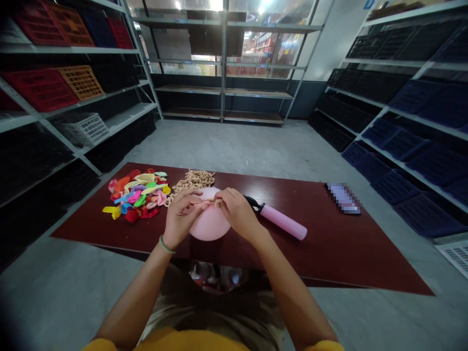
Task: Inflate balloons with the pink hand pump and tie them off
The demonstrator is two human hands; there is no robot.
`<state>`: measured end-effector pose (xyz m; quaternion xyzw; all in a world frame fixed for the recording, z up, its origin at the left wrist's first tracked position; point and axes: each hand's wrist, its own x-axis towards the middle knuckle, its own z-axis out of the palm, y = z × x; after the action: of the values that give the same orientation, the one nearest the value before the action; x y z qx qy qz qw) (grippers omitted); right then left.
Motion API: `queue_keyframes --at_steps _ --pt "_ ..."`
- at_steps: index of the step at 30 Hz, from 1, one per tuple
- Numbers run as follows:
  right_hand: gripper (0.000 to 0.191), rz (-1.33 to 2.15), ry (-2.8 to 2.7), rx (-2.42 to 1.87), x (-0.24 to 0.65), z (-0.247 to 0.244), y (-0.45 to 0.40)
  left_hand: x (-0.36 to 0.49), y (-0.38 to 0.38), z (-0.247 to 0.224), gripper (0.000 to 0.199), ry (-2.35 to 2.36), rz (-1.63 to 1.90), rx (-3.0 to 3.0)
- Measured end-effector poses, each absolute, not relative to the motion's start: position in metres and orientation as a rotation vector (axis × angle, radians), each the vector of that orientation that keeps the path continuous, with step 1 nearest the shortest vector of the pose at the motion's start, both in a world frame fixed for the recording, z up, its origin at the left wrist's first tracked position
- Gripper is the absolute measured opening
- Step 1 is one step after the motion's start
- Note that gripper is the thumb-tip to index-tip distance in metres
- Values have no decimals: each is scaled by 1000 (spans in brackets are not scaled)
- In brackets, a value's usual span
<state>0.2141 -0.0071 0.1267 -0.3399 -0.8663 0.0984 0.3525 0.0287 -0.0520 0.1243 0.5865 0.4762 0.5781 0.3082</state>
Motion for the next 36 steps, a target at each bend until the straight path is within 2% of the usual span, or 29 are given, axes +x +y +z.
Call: queue_keyframes --at_steps 5,11,15,21,27,36 --pt "17 316 -2137 -849 213 128 -9 26 -51 134 9 1054 1316 1549" --pt "15 219 -1963 -779 208 127 -14 25 -50 132 21 949 1265 1300" --pt "11 382 -1864 -839 207 122 -15 22 -54 132 22 942 1336 1242" --pt "15 686 -1817 -842 210 117 -13 13 -58 135 18 916 1166 1535" --pt "7 873 -1873 -934 215 133 -9 4 -56 149 7 839 956 1794" --pt "20 1071 -1941 -970 216 148 -3 6 -49 147 11 810 832 2002"
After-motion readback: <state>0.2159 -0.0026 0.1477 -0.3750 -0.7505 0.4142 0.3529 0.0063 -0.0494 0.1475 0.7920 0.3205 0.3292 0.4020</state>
